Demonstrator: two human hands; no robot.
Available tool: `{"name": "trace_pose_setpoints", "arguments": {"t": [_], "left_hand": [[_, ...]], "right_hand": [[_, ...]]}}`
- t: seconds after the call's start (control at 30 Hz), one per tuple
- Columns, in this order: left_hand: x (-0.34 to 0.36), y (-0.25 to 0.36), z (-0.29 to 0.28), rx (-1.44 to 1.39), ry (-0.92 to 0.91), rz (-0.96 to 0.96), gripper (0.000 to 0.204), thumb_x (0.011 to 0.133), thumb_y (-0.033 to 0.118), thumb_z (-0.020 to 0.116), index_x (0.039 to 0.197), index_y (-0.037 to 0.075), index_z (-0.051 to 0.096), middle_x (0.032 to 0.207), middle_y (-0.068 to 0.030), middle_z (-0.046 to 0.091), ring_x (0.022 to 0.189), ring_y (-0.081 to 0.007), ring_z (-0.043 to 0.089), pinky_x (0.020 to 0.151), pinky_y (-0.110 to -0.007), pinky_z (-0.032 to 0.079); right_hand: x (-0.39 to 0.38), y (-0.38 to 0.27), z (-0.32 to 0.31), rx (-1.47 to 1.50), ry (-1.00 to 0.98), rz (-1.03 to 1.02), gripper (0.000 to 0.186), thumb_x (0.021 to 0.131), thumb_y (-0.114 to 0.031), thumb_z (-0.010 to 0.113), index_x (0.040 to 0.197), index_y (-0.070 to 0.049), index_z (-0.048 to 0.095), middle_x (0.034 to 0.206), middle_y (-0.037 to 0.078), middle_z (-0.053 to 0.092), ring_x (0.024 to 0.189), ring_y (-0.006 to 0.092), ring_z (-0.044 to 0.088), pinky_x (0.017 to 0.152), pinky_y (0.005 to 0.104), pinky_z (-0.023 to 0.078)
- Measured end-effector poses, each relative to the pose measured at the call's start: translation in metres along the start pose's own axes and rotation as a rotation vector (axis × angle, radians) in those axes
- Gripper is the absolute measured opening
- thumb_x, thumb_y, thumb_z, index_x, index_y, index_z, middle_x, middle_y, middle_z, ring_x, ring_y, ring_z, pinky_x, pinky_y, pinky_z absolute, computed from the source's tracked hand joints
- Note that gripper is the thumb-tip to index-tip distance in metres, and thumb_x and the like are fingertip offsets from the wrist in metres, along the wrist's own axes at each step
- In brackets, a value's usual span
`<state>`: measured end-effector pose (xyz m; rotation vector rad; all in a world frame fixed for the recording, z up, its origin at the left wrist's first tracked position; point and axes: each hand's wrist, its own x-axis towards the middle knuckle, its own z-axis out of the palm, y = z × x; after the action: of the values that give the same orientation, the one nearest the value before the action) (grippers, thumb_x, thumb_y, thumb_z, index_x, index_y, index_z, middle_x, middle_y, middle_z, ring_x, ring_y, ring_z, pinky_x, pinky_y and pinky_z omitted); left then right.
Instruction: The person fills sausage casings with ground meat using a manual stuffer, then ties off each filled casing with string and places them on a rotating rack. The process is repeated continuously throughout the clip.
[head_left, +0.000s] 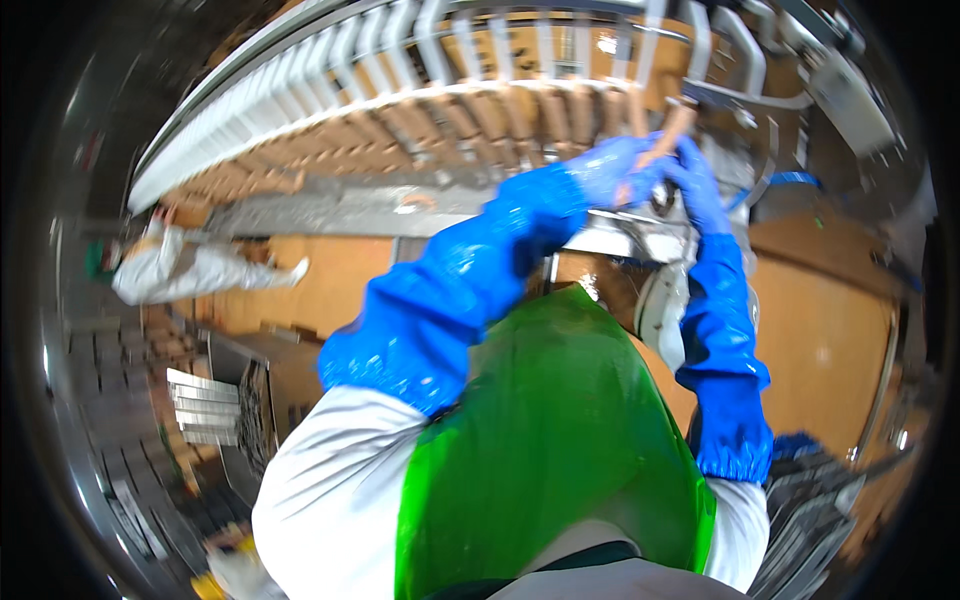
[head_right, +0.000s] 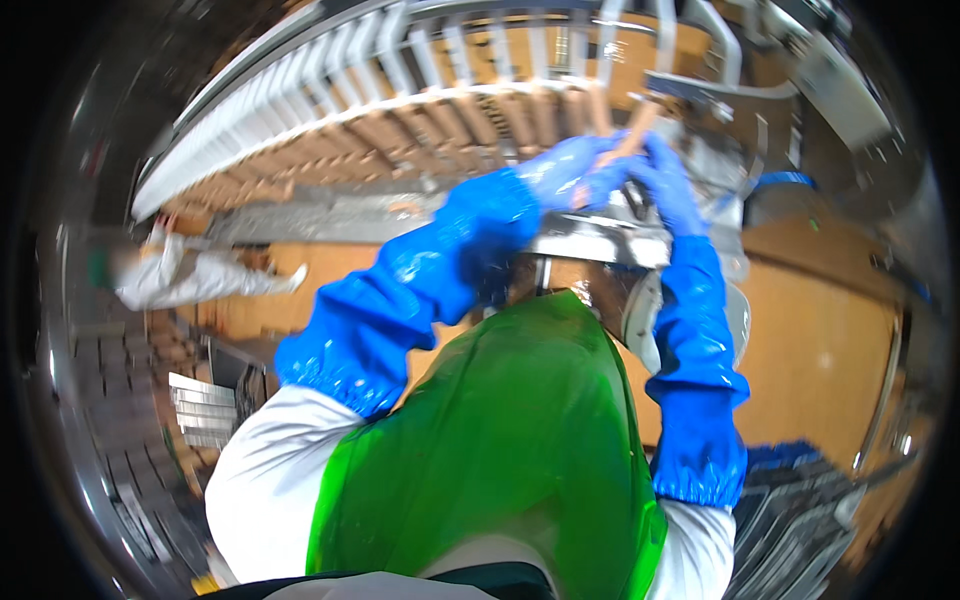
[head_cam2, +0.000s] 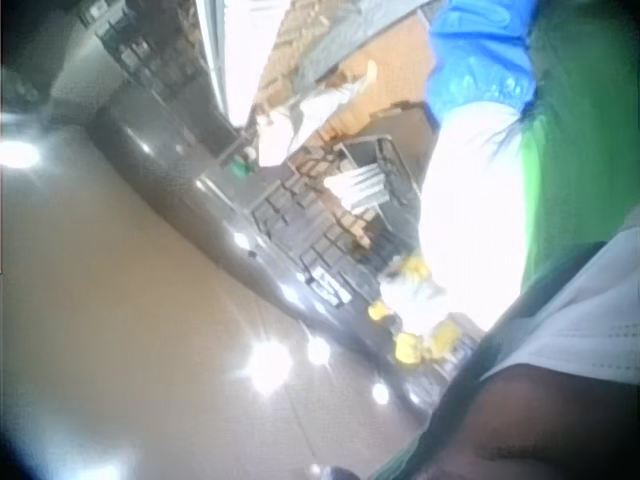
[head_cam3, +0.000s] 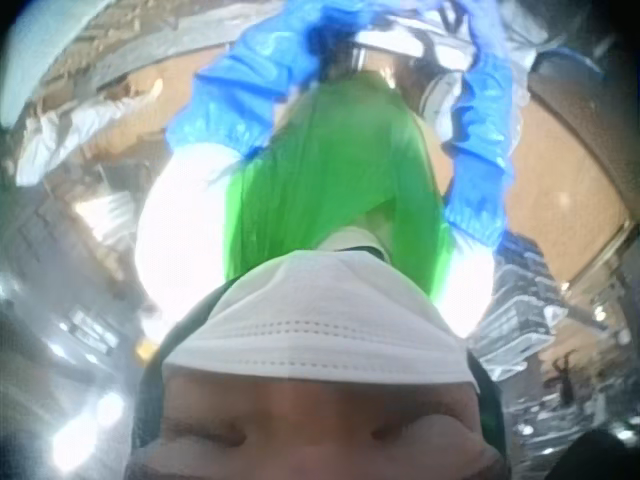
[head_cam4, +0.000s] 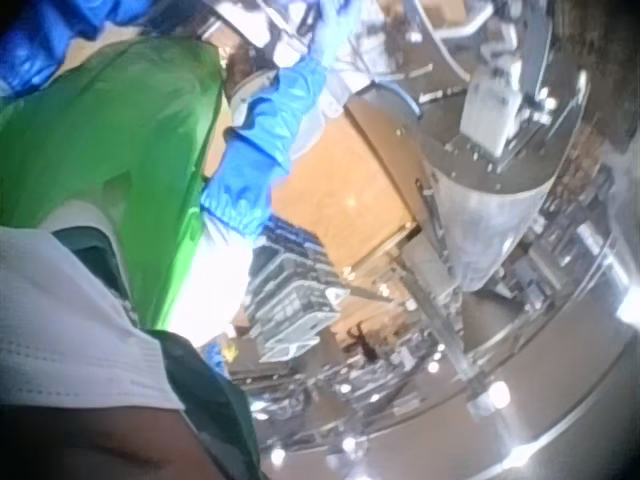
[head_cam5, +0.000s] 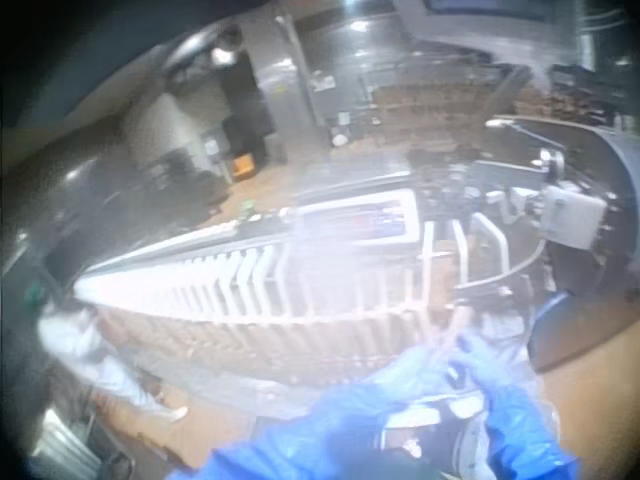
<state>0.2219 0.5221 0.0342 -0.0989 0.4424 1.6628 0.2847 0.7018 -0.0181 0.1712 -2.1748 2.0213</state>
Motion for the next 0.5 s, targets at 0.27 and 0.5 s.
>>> {"name": "trace_pose_setpoints", "arguments": {"t": [0.27, 0.5], "left_hand": [[0.002, 0.010, 0.007, 1.239, 0.651, 0.713, 0.033, 0.092, 0.022, 0.054, 0.110, -0.007, 0.057, 0.093, -0.0256, 0.064, 0.077, -0.0418, 0.061, 0.073, -0.047, 0.052], [-0.036, -0.030, -0.012, 1.851, 0.850, 0.902, 0.040, 0.092, 0.029, 0.049, 0.118, 0.000, 0.055, 0.100, -0.0290, 0.065, 0.099, -0.0460, 0.062, 0.091, -0.053, 0.047]], "right_hand": [[0.011, 0.001, 0.054, 0.288, 0.277, 0.281, 0.032, 0.103, -0.033, 0.053, 0.119, -0.006, 0.054, 0.092, 0.001, 0.061, 0.071, 0.0112, 0.058, 0.061, 0.0264, 0.049], [-0.004, -0.035, 0.075, 0.687, 0.079, 0.537, 0.042, 0.101, -0.038, 0.055, 0.125, -0.003, 0.057, 0.106, 0.006, 0.065, 0.092, 0.0164, 0.062, 0.080, 0.0298, 0.049]]}}
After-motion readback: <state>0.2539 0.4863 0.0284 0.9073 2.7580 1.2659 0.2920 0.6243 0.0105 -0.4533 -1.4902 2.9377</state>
